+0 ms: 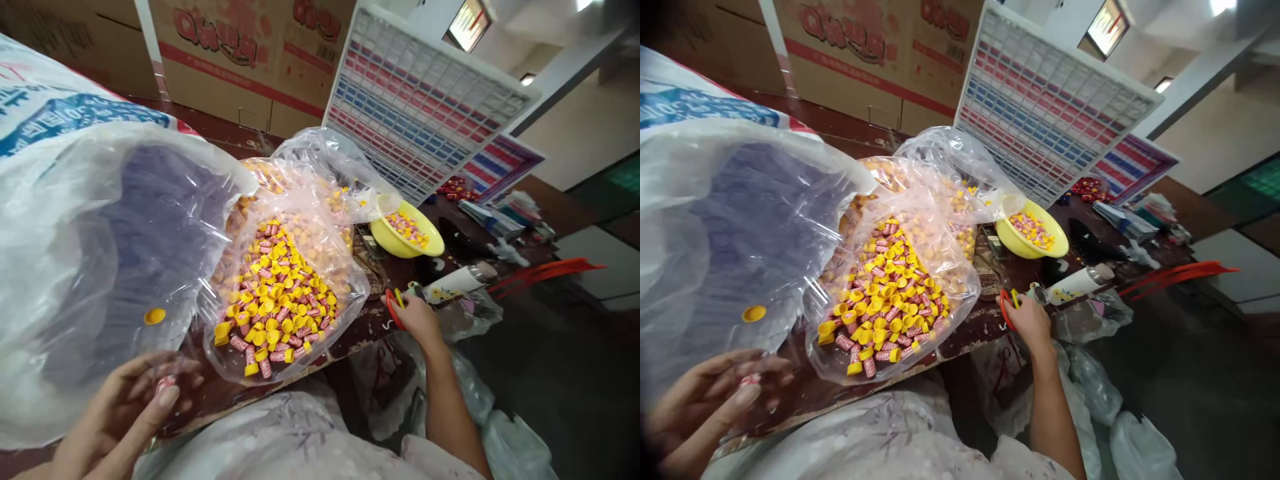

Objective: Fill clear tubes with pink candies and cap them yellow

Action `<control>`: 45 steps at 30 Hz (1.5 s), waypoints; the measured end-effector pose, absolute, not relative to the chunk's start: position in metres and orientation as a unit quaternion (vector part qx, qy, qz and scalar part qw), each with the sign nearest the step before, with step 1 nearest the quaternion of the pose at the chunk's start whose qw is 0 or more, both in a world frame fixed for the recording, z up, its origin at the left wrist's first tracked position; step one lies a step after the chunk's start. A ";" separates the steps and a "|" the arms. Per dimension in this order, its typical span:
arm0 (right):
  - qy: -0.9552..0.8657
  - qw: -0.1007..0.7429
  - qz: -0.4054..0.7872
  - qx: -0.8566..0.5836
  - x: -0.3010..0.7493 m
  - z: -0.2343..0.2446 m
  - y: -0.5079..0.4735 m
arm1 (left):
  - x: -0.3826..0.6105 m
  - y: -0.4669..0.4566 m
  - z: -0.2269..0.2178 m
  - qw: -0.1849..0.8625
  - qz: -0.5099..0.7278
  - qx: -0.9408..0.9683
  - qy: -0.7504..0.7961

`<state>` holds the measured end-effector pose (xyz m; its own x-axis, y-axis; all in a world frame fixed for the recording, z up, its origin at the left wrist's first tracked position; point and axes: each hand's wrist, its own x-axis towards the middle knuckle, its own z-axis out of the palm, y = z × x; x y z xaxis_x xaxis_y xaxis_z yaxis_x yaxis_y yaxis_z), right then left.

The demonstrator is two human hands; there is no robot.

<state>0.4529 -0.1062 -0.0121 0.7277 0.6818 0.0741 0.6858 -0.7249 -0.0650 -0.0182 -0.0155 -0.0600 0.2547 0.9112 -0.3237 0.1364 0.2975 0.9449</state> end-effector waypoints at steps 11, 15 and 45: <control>-0.484 0.422 0.135 -0.755 0.346 0.001 -0.070 | -0.012 -0.038 -0.013 0.439 0.318 0.688 0.482; -0.410 0.315 0.732 -0.444 0.229 -0.021 -0.047 | 0.001 -0.039 0.008 0.303 0.302 0.818 0.384; -0.870 0.086 0.022 -0.484 0.136 -0.044 0.073 | -0.061 -0.038 -0.003 0.380 0.395 0.606 0.577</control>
<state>0.1356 0.0734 -0.0444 -0.5160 0.8470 0.1277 0.8395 0.5297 -0.1213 -0.0609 -0.0380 -0.0032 0.0229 0.9989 0.0404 0.3981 -0.0462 0.9162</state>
